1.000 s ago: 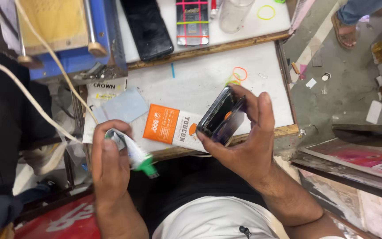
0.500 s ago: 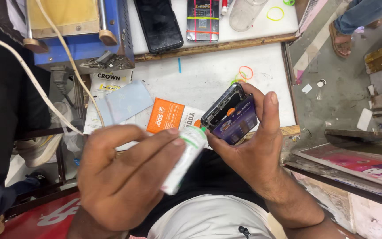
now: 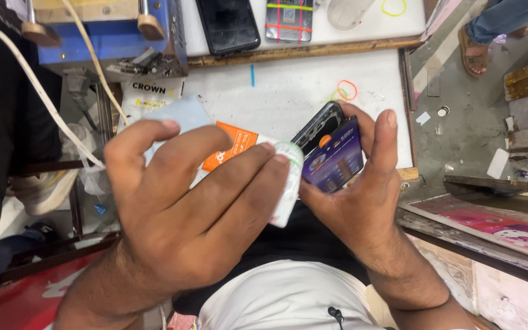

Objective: The person applies adhesive from a tube along the edges of a smartphone's screen assembly. They then press the screen onto the phone body, wipe excess adhesive with a cloth, and secure the assembly with rubber bands.

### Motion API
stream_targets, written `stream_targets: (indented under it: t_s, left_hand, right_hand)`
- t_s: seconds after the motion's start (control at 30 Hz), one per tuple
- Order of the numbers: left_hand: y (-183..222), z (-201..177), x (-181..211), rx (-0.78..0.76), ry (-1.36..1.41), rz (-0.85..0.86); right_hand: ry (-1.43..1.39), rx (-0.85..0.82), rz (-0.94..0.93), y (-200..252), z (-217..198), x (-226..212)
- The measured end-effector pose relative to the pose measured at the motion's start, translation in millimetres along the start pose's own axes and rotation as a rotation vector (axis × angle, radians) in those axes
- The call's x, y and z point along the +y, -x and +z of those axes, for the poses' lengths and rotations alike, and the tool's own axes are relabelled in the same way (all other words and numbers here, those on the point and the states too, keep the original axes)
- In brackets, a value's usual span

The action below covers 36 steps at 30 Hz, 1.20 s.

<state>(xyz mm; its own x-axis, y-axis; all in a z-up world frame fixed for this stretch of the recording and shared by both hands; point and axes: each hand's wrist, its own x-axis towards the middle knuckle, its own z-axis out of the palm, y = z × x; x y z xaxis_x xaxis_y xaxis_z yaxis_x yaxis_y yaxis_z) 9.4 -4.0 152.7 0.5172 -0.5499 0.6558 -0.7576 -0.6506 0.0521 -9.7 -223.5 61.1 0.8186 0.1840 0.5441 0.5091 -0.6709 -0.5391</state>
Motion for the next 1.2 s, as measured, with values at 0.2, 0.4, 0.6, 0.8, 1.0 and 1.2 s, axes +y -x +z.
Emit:
stream_targets:
  t_s: [0.2,0.4,0.6,0.8,1.0,1.2]
  left_hand:
    - [7.5,1.7,-1.9,-0.011,0.018,0.001]
    - [12.7,2.9,-6.8,-0.027,0.050,0.008]
    - [19.7,6.1,-8.6,-0.022,0.072,0.006]
    - [26.1,7.9,-6.0,-0.035,0.117,-0.072]
    - [26.3,10.3,-3.4,-0.054,0.096,-0.086]
    - [25.0,16.2,-4.4,-0.017,0.077,-0.076]
  right_hand:
    - [0.064,-0.038,0.015,-1.5,-1.3,0.7]
    - [0.018,-0.072,0.080,2.6,-3.1,-0.2]
    - [-0.067,-0.109,0.135,1.2,-4.9,3.3]
    - [-0.007,-0.135,0.095,-1.3,-8.7,9.6]
    - [-0.049,-0.156,0.145,-4.2,-11.1,12.3]
    - [-0.016,-0.163,0.105,-7.2,-14.6,12.1]
